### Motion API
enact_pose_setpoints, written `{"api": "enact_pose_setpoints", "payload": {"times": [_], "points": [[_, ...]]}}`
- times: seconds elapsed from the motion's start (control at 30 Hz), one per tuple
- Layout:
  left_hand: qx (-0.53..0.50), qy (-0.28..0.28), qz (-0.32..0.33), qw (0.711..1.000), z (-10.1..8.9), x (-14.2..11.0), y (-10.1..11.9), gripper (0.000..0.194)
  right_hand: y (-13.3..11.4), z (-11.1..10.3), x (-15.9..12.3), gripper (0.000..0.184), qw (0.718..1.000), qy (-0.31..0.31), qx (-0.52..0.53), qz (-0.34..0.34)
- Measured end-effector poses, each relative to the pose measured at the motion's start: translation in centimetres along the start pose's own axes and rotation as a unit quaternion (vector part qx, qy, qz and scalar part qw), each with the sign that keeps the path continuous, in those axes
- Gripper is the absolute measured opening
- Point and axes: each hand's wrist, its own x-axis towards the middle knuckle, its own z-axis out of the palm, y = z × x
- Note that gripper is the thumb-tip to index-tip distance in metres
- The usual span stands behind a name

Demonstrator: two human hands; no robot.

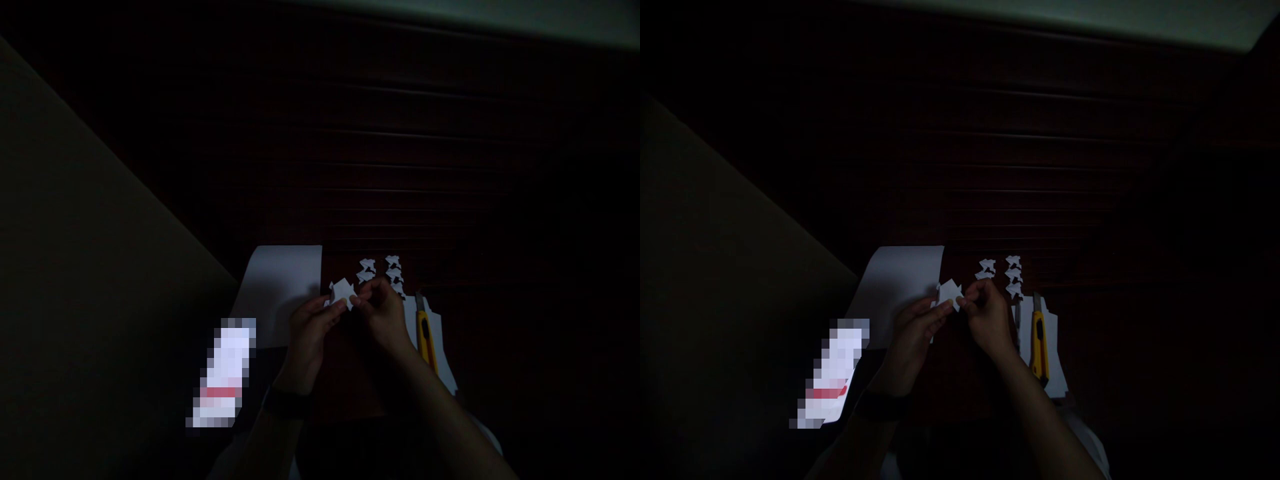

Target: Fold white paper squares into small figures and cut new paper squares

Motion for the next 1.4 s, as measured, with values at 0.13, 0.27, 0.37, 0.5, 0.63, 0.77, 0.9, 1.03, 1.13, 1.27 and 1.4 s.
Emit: {"api": "enact_pose_setpoints", "payload": {"times": [0.13, 0.27, 0.37, 0.5, 0.63, 0.77, 0.9, 1.03, 1.13, 1.27, 1.4], "points": [[-0.001, 0.002, 0.002, 1.000, 0.0, -0.1, 0.1, 0.025, 0.1, -0.1, 0.1, 0.015, 1.000, -0.014, 0.012, 0.000], [0.021, -0.028, -0.010, 0.999, -0.4, 0.0, 0.1, 0.036, 0.1, -0.3, 0.1, 0.015, 1.000, -0.010, -0.004, -0.006], [0.068, -0.062, -0.032, 0.995, -0.5, -0.1, 0.8, 0.048, 0.0, -0.9, 0.4, 0.016, 1.000, -0.028, -0.005, -0.006], [0.118, -0.105, -0.068, 0.985, -0.9, -0.2, 1.7, 0.043, -0.3, -1.8, 0.8, 0.018, 0.998, -0.066, 0.006, 0.002], [0.150, -0.077, -0.050, 0.984, -1.3, 0.1, 1.5, 0.030, -0.3, -2.0, 0.9, 0.019, 0.994, -0.106, 0.031, 0.018], [0.177, -0.061, -0.001, 0.982, -1.2, 0.2, 1.3, 0.022, -0.5, -1.8, 0.8, 0.022, 0.993, -0.110, 0.043, 0.016], [0.188, -0.031, -0.001, 0.982, -0.8, 0.1, 1.4, 0.024, -0.6, -1.7, 0.7, 0.028, 0.992, -0.113, 0.045, 0.012], [0.209, -0.019, -0.007, 0.978, -0.7, 0.0, 1.3, 0.028, -0.5, -1.6, 0.7, 0.028, 0.990, -0.131, 0.042, 0.035], [0.231, -0.046, -0.006, 0.972, -0.9, 0.1, 1.5, 0.028, -0.3, -1.5, 0.7, 0.026, 0.992, -0.113, 0.030, 0.038], [0.261, -0.137, -0.015, 0.956, -1.4, 0.0, 2.2, 0.029, -0.4, -1.6, 0.7, 0.026, 0.993, -0.106, 0.034, 0.038], [0.326, -0.132, 0.011, 0.936, -1.5, 0.1, 2.5, 0.034, -0.9, -1.9, 0.7, 0.029, 0.990, -0.122, 0.055, 0.047]]}}
